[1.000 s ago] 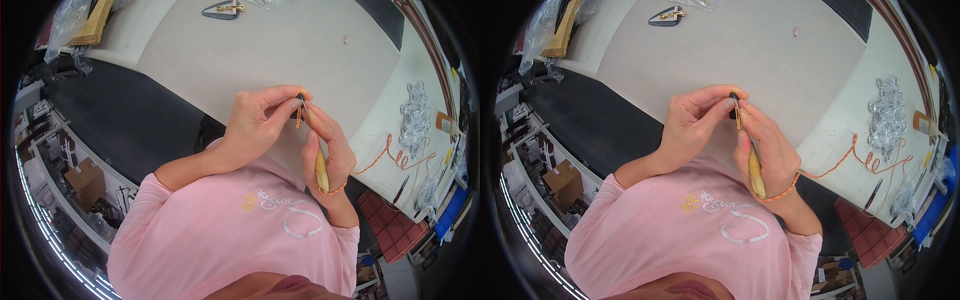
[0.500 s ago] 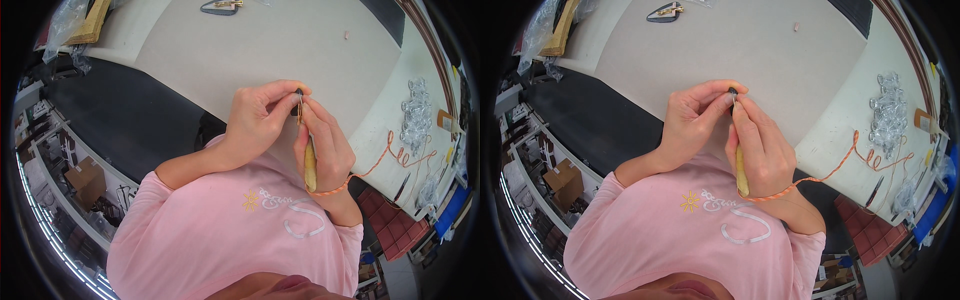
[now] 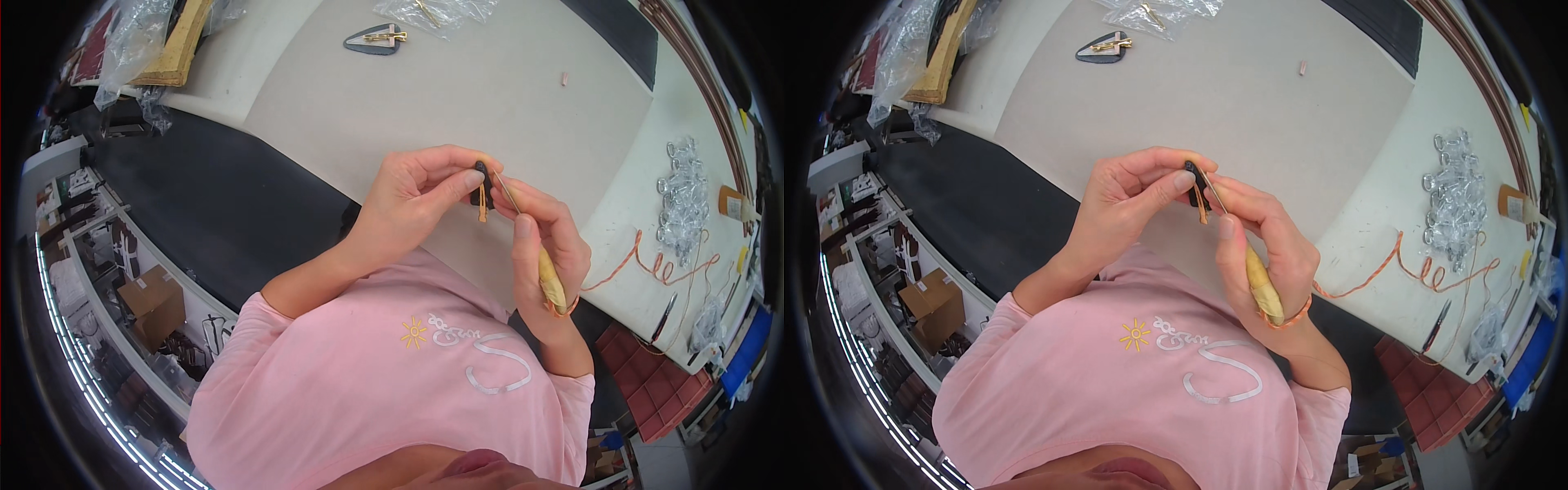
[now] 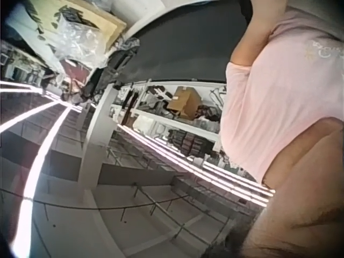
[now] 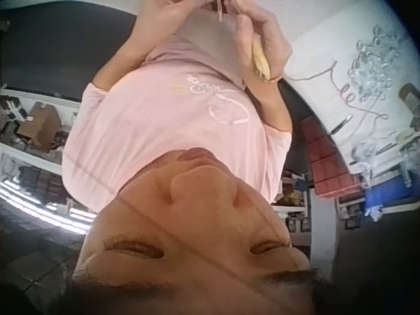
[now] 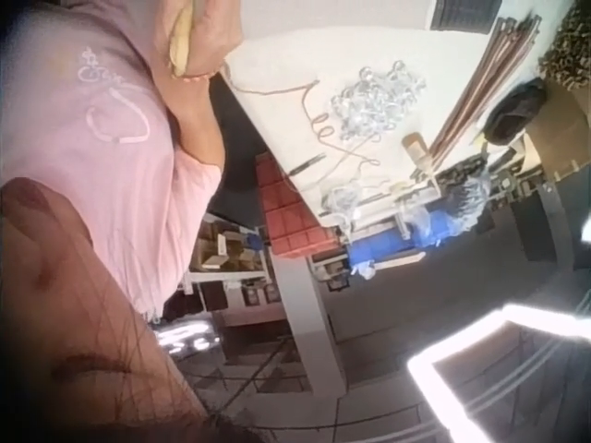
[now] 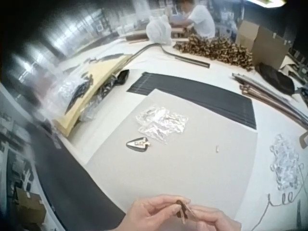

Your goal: Assembling metal hardware components onto a leather piece using hand tools.

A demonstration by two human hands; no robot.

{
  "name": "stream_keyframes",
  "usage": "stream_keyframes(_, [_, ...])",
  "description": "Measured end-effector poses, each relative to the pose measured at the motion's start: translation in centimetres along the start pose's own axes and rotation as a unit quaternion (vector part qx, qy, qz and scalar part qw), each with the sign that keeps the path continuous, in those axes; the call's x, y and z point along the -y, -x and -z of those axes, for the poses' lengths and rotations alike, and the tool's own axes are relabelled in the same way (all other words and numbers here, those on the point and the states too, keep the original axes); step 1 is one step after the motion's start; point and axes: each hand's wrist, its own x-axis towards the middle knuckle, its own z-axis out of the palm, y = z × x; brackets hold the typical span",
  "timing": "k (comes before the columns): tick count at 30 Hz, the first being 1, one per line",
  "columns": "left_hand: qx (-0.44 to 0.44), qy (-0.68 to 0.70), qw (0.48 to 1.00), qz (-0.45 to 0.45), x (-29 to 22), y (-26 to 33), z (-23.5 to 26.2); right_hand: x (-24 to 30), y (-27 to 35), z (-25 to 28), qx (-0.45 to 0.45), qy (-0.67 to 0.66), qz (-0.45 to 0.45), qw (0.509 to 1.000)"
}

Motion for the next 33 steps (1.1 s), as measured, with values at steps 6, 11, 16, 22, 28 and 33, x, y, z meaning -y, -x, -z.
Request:
stream_keyframes(6, [0.010,0.000,1.000,0.015,-0.4,0.0,0.5,0.2,-0.3,-0.1,0.028,0.080,0.050,0.995])
stream_keyframes(11, [0.007,-0.004,1.000,0.023,-0.5,-0.1,0.5,0.0,-0.7,-0.4,0.021,0.118,0.082,0.989])
stream_keyframes(16, [-0.003,-0.013,1.000,0.016,-0.4,-0.1,0.4,-0.1,-0.8,-0.5,0.012,0.111,0.093,0.989])
stream_keyframes(22, [-0.015,-0.032,0.999,0.005,0.1,-0.1,0.4,-0.2,-1.1,-0.9,0.006,0.175,0.149,0.973])
stream_keyframes(28, [-0.020,-0.022,1.000,-0.003,0.4,-0.3,0.2,-0.3,-1.3,-1.2,0.004,0.230,0.180,0.956])
stream_keyframes(33, [-0.010,-0.047,0.999,0.013,0.3,-0.4,-0.1,0.7,-1.1,-1.7,0.018,0.328,0.180,0.927])
